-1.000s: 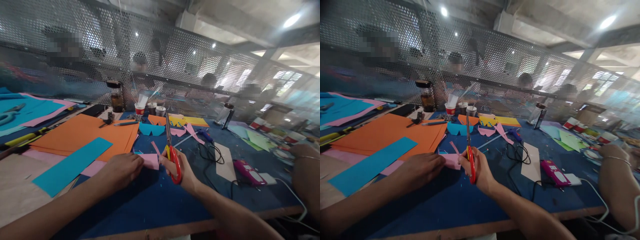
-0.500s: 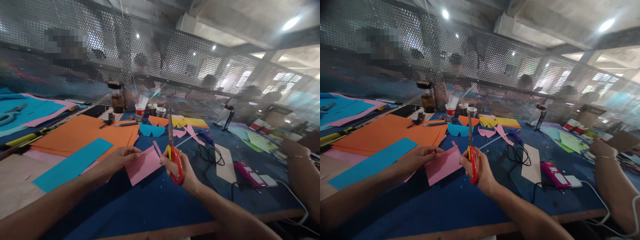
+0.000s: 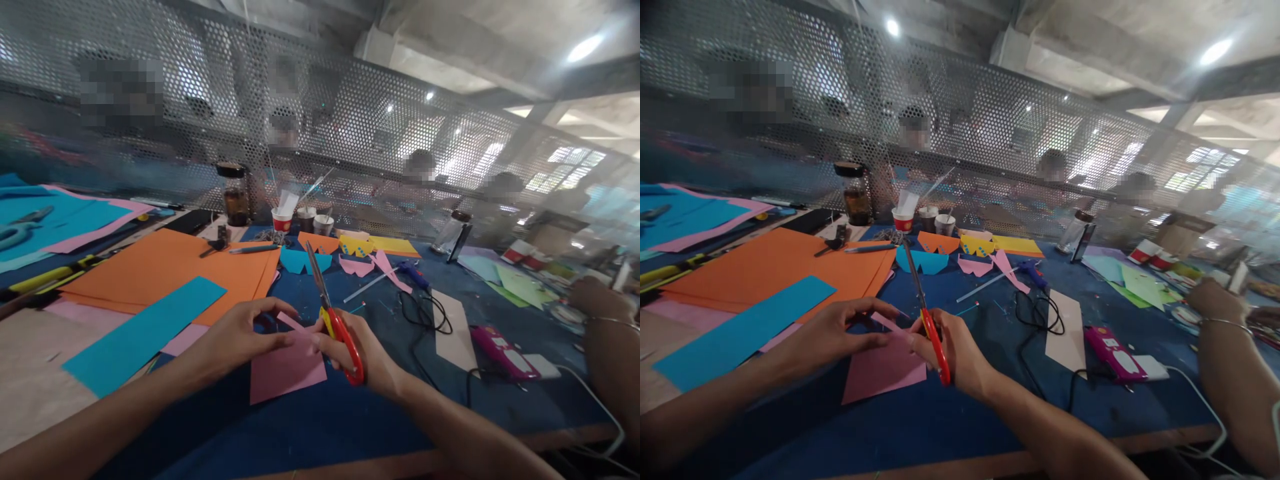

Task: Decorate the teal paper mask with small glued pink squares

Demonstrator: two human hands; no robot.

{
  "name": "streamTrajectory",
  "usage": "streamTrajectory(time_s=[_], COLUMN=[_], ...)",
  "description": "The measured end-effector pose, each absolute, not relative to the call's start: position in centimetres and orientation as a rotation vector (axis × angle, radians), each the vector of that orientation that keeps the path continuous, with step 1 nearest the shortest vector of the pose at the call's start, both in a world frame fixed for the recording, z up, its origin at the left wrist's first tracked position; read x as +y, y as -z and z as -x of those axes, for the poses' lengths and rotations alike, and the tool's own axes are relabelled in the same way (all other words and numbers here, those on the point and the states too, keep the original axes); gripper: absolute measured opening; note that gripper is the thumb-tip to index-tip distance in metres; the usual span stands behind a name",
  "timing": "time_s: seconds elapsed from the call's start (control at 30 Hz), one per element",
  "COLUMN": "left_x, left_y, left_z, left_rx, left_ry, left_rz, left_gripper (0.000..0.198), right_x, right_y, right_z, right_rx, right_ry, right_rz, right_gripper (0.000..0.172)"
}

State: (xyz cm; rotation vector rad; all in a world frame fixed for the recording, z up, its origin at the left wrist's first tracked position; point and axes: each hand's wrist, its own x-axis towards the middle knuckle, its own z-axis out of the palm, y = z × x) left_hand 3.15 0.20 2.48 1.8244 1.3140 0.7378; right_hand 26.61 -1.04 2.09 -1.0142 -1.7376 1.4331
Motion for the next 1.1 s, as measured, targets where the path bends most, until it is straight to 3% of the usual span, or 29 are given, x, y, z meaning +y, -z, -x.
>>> streamTrajectory(time_s=[0.27,0.57,0.73,0.97,1.1], left_x=[0.0,-1.1,-1.8,-0.7,-1.5], left_y=[-2.7,-3.4,-3.0,-2.9,-3.2], left_z=[-3.3,-4.0,-4.9,-3.7,-3.2], left_rx=[1.219,1.327,1.234,1.209,1.12], left_ry=[-0.785,-0.822,-0.712,-0.695,-0.504], left_rz=[-1.67,-1.85,-1.836,-1.713,-1.784], left_gripper=[0.025,0.032,0.026,0.023,0.017], right_x=[-0.9,-0.9,-1.3,-0.8,-0.3], right_y=[-1.8,-2.5,-2.5,-2.6,-2.3], right_z=[-26.5,-26.5,-26.0,-26.5,-26.6], right_rx=[-1.705,-1.722,-1.715,-1.695,-1.655], right_ry=[-1.392,-1.387,-1.417,-1.264,-1.249], right_rz=[1.039,1.01,1.048,1.092,1.156], right_gripper=[0.03,0.021,0.026,0.021,0.02])
